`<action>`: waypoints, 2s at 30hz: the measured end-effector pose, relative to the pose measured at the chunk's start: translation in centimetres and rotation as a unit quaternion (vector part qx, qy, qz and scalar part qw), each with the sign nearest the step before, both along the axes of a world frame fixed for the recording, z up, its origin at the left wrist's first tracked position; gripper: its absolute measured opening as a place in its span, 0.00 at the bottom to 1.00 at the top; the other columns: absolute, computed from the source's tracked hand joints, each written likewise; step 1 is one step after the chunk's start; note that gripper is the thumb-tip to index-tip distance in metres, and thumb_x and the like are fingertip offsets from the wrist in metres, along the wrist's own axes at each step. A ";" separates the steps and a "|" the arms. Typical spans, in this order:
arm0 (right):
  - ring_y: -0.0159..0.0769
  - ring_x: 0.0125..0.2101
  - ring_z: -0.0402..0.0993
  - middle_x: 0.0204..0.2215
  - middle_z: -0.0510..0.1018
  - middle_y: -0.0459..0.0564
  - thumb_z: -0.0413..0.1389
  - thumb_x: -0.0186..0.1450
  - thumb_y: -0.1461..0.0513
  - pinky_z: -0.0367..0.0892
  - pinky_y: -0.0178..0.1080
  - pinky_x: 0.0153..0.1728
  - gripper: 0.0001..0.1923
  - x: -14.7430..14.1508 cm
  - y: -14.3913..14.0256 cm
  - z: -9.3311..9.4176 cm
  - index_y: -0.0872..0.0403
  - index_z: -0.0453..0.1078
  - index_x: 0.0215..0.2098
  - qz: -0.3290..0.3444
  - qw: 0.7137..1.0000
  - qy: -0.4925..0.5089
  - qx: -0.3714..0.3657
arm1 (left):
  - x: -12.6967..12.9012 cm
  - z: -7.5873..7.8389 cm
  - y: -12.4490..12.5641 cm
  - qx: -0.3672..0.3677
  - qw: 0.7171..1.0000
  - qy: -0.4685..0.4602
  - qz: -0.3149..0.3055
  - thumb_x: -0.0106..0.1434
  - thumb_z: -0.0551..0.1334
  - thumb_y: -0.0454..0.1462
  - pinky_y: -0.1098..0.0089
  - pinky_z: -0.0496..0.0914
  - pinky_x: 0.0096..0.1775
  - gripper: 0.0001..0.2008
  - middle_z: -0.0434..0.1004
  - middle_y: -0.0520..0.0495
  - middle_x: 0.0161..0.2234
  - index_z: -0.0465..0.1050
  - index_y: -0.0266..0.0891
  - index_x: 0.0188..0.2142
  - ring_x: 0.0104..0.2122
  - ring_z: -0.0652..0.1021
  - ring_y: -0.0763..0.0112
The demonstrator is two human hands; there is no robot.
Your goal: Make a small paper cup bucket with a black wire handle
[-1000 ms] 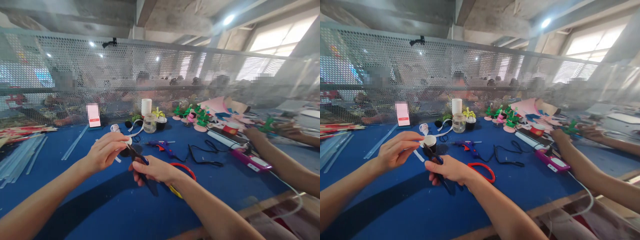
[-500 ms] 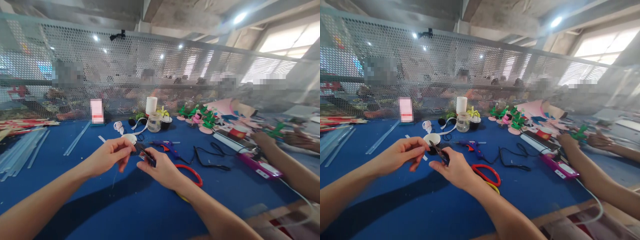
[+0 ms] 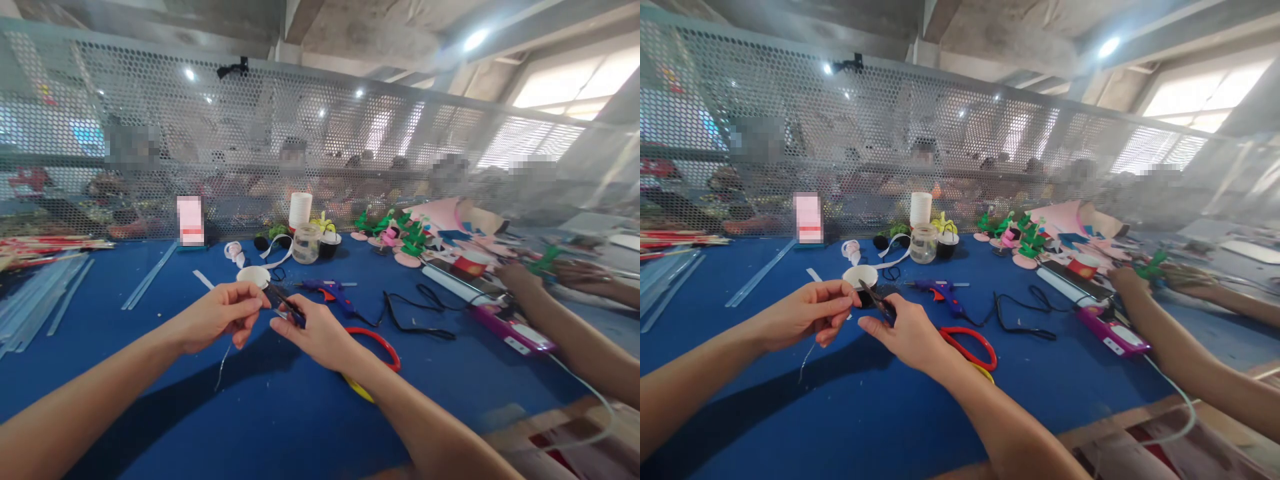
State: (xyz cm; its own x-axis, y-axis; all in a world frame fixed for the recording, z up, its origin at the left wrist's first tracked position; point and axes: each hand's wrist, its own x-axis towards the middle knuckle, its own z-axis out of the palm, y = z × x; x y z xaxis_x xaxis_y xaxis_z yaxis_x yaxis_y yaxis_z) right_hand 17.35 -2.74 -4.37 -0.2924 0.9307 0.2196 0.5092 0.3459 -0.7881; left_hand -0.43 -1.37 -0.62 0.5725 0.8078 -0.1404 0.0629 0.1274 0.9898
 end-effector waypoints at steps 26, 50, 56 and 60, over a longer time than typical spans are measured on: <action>0.30 0.25 0.63 0.25 0.71 0.48 0.52 0.55 0.50 0.58 0.33 0.26 0.18 -0.3 0.1 -0.4 0.56 0.65 0.34 0.000 1.000 -0.006 -0.020 | 0.9 -0.8 -0.2 0.033 0.995 0.037 0.085 0.54 0.57 0.46 0.79 0.51 0.14 0.15 0.52 0.61 0.10 0.63 0.35 0.25 0.10 0.55 0.85; 0.28 0.22 0.59 0.20 0.66 0.44 0.50 0.57 0.54 0.56 0.32 0.24 0.12 -0.5 -0.3 -0.1 0.56 0.61 0.26 0.007 0.999 0.031 -0.011 | 1.8 -2.5 -1.2 0.029 0.988 -0.114 0.095 0.54 0.58 0.45 0.79 0.45 0.14 0.13 0.46 0.63 0.08 0.59 0.39 0.24 0.10 0.48 0.84; 0.27 0.17 0.58 0.16 0.62 0.42 0.49 0.57 0.53 0.56 0.32 0.20 0.13 -0.4 0.0 -0.2 0.55 0.59 0.26 0.013 0.997 0.062 -0.046 | 1.4 -1.7 -1.1 -0.043 0.985 -0.161 0.045 0.59 0.53 0.40 0.80 0.48 0.13 0.10 0.52 0.60 0.08 0.65 0.36 0.28 0.08 0.52 0.84; 0.25 0.15 0.57 0.15 0.61 0.40 0.49 0.57 0.52 0.55 0.30 0.17 0.14 -0.1 0.4 -0.2 0.55 0.58 0.26 0.010 0.992 0.096 -0.077 | 0.4 -1.2 -0.2 -0.095 0.984 -0.149 -0.029 0.60 0.52 0.38 0.79 0.56 0.13 0.10 0.60 0.58 0.11 0.67 0.34 0.38 0.08 0.60 0.82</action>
State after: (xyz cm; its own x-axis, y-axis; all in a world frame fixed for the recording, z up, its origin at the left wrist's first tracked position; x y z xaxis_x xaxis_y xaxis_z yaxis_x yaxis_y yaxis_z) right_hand 17.23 -2.35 -4.53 -0.2785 0.9517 0.1292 0.3384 0.2231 -0.9142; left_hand -0.08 -1.57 -1.86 0.6553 0.7480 -0.1052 -0.2139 0.3173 0.9239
